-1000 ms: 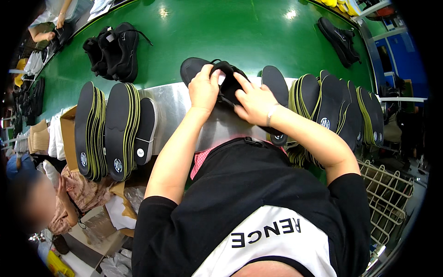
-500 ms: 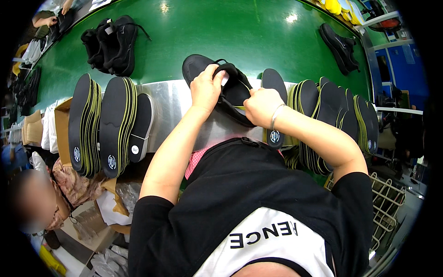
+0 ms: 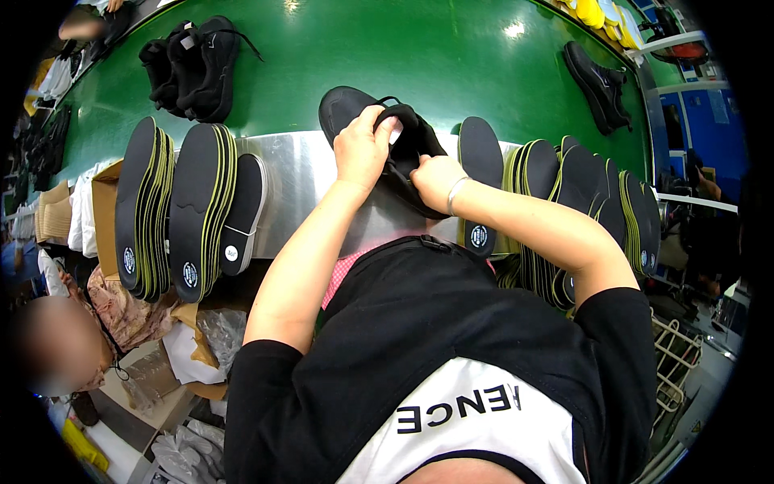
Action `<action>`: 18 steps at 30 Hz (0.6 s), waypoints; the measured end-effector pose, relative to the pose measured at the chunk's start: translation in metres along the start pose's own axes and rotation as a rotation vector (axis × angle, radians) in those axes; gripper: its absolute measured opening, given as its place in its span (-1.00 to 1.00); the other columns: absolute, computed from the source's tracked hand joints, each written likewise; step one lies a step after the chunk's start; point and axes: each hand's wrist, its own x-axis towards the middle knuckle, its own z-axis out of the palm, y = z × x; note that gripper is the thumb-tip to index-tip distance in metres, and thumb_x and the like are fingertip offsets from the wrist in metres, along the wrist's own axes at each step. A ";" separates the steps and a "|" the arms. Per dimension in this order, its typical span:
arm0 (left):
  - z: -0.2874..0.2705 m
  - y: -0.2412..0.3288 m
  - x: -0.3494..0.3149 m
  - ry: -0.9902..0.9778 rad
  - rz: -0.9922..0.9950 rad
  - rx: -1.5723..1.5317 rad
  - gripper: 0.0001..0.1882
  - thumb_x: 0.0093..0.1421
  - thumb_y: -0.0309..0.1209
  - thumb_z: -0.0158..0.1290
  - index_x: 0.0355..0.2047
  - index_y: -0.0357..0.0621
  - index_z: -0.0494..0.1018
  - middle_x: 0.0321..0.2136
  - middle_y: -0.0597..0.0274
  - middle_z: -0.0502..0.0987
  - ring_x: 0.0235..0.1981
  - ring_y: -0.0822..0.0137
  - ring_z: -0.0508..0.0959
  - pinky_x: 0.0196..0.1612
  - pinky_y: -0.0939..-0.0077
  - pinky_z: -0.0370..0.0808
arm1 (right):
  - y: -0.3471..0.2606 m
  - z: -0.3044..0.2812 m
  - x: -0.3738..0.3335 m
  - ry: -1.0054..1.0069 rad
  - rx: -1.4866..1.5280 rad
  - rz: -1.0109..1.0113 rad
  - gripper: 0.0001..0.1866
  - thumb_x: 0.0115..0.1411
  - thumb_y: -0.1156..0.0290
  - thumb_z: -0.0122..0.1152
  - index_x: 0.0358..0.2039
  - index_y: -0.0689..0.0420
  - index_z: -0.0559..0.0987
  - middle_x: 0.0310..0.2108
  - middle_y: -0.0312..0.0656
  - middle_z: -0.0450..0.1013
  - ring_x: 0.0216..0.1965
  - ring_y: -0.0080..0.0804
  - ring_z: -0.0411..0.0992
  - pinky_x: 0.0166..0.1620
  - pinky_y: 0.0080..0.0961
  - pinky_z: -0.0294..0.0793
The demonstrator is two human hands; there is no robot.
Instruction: The person checks tags and insoles of shoes by hand, places them on a conveyor belt, and retrieves more insoles from a cart.
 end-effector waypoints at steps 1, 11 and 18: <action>0.001 0.000 0.001 0.001 0.004 -0.005 -0.79 0.03 -0.28 0.01 -0.36 -0.09 0.41 -0.55 0.11 0.49 -0.54 0.21 0.50 -0.45 0.47 0.39 | -0.002 -0.004 0.002 -0.043 -0.029 0.009 -0.81 -0.13 0.46 -0.01 -0.51 0.20 0.56 -0.39 0.05 0.42 -0.31 -0.18 0.42 -0.24 -0.44 0.40; 0.003 -0.004 0.000 0.039 0.038 -0.035 -0.79 0.03 -0.26 -0.01 -0.38 -0.10 0.40 -0.55 0.09 0.47 -0.50 0.13 0.48 -0.43 0.37 0.38 | 0.006 0.005 0.007 -0.075 0.113 0.040 -0.73 -0.18 0.45 0.05 -0.40 0.24 0.54 -0.23 0.18 0.35 -0.26 -0.06 0.40 -0.21 -0.41 0.39; -0.002 -0.001 0.000 -0.005 -0.003 -0.032 -0.78 0.04 -0.29 0.00 -0.34 -0.13 0.41 -0.51 0.09 0.49 -0.48 0.20 0.51 -0.41 0.48 0.39 | 0.004 -0.018 0.021 -0.427 -0.145 -0.105 -0.69 -0.11 0.42 0.04 -0.29 0.19 0.52 -0.21 0.03 0.39 -0.09 -0.19 0.32 -0.12 -0.43 0.34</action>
